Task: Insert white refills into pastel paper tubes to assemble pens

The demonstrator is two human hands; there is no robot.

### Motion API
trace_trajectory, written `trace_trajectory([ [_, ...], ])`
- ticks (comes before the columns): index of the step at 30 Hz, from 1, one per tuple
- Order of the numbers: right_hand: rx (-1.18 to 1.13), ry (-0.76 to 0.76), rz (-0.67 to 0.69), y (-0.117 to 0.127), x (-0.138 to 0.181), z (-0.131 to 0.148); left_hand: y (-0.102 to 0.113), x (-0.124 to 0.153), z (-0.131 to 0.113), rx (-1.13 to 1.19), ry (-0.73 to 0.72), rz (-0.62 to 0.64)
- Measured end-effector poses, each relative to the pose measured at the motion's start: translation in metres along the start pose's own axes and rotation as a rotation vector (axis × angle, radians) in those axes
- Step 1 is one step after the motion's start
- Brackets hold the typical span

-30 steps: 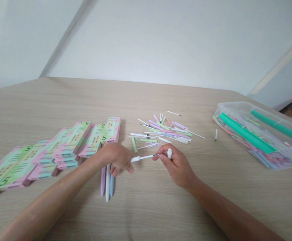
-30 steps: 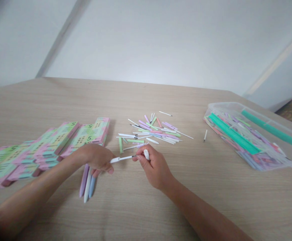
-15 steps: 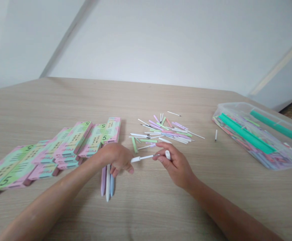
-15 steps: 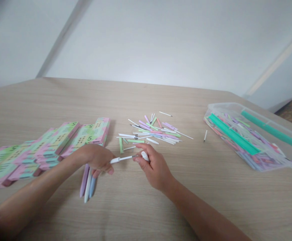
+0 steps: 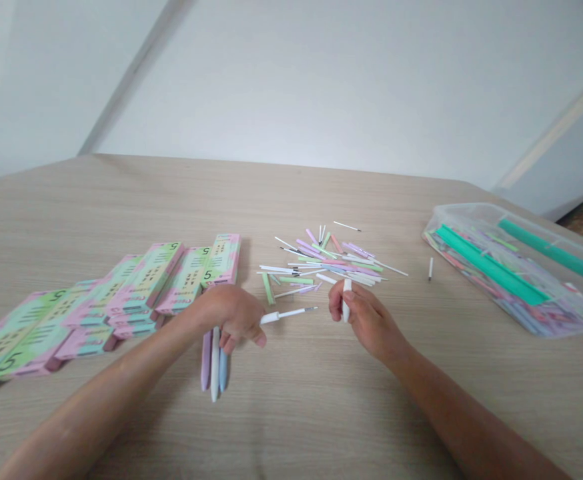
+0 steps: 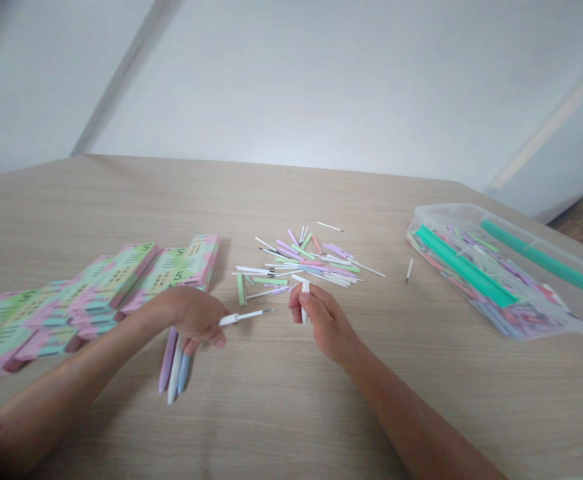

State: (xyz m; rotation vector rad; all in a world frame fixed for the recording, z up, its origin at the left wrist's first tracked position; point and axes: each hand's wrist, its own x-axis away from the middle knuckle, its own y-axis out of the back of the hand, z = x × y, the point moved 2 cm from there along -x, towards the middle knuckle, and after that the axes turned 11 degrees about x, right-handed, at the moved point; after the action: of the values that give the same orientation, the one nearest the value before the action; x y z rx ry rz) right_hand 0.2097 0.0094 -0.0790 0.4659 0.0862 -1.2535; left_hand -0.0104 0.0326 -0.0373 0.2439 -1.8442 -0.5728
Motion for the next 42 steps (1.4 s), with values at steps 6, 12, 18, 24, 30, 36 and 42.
trace_trajectory([
  [6, -0.129, -0.124, -0.036, 0.005, 0.001, -0.008, 0.000, -0.001, 0.003, 0.010, -0.003, -0.005],
  [12, -0.347, -0.085, -0.078, 0.003, -0.001, -0.005, 0.000, 0.001, 0.002, 0.015, 0.008, -0.009],
  [18, -0.328, -0.093, -0.012, 0.000, 0.000, -0.001, 0.000, -0.002, 0.002, 0.002, 0.010, -0.003],
  [24, 0.263, -0.046, 0.048, 0.007, 0.005, 0.010, -0.001, -0.004, 0.003, 0.008, 0.018, 0.019],
  [30, 0.410, -0.011, 0.145, 0.014, 0.005, 0.021, -0.002, -0.003, 0.002, 0.022, 0.022, 0.033],
  [36, 0.509, 0.046, 0.160, 0.023, 0.000, 0.024, -0.002, -0.004, 0.003, 0.015, 0.015, 0.041],
  [42, 0.512, 0.047, 0.159, 0.020, 0.001, 0.024, -0.003, -0.006, 0.004, 0.014, 0.005, 0.028],
])
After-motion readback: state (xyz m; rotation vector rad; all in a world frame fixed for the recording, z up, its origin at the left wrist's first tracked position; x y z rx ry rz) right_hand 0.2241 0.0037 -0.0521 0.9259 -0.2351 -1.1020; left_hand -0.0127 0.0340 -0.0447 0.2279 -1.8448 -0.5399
